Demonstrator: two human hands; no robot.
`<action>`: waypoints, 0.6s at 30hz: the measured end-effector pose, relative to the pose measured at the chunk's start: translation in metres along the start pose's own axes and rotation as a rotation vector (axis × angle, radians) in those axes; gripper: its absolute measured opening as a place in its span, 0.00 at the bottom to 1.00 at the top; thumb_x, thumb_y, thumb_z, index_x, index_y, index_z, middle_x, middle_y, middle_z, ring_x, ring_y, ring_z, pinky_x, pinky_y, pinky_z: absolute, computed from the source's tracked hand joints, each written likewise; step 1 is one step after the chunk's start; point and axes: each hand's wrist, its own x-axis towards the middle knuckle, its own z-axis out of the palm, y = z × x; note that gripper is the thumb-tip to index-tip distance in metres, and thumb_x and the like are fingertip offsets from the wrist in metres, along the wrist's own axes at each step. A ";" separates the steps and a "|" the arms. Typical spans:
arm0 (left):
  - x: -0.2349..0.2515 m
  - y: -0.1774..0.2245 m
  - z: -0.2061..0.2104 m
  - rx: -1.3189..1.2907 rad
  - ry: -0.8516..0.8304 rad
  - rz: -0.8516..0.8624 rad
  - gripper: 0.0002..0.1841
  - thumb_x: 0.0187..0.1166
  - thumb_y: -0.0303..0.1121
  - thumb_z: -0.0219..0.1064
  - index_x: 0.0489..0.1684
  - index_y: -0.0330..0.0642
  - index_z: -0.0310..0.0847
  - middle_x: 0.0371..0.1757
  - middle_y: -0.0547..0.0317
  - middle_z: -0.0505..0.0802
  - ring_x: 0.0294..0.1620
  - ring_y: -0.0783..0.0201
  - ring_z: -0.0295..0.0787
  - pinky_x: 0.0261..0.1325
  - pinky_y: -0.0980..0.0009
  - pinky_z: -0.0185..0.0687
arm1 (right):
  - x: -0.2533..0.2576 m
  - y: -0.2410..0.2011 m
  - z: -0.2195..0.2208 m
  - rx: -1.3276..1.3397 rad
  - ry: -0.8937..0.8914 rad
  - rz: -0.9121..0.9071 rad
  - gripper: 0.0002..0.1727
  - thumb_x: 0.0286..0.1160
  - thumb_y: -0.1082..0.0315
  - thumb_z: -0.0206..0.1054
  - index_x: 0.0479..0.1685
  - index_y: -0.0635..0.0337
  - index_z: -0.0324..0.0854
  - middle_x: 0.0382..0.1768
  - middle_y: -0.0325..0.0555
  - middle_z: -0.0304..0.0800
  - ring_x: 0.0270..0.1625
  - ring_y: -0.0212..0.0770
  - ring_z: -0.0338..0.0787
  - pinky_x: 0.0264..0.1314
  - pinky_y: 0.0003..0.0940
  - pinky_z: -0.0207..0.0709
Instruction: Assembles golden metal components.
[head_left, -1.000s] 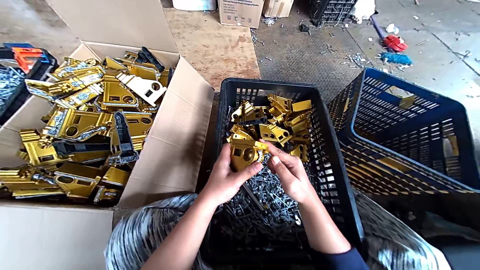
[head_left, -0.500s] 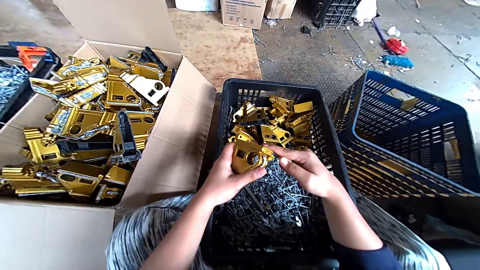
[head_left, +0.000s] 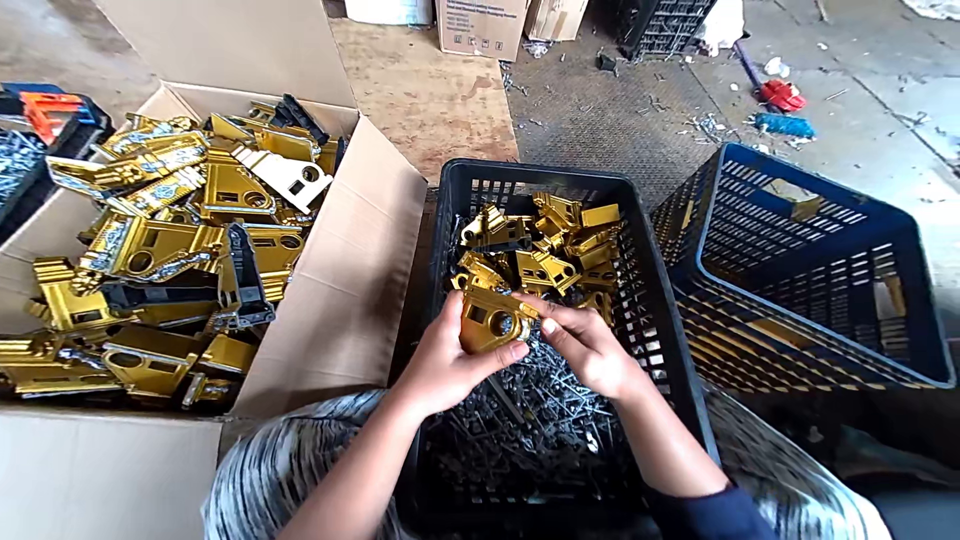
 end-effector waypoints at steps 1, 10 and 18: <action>0.000 0.000 0.000 -0.025 -0.004 -0.009 0.38 0.66 0.51 0.81 0.73 0.45 0.66 0.51 0.63 0.92 0.51 0.72 0.92 0.54 0.73 0.90 | 0.000 0.002 0.005 0.045 0.023 0.005 0.25 0.89 0.62 0.47 0.78 0.47 0.82 0.33 0.32 0.88 0.30 0.20 0.77 0.38 0.23 0.74; -0.002 -0.006 0.003 -0.591 -0.250 -0.306 0.34 0.73 0.54 0.75 0.73 0.52 0.63 0.39 0.66 0.82 0.28 0.75 0.80 0.25 0.82 0.78 | 0.002 0.001 0.028 0.273 -0.052 -0.012 0.31 0.94 0.53 0.35 0.84 0.60 0.69 0.19 0.26 0.67 0.22 0.20 0.66 0.27 0.17 0.64; 0.000 -0.011 0.006 -0.687 -0.341 -0.328 0.37 0.70 0.57 0.77 0.71 0.51 0.63 0.42 0.66 0.82 0.29 0.76 0.80 0.26 0.83 0.77 | -0.008 -0.001 0.007 0.602 -0.228 0.120 0.34 0.92 0.39 0.43 0.89 0.46 0.64 0.20 0.25 0.76 0.20 0.16 0.66 0.23 0.11 0.58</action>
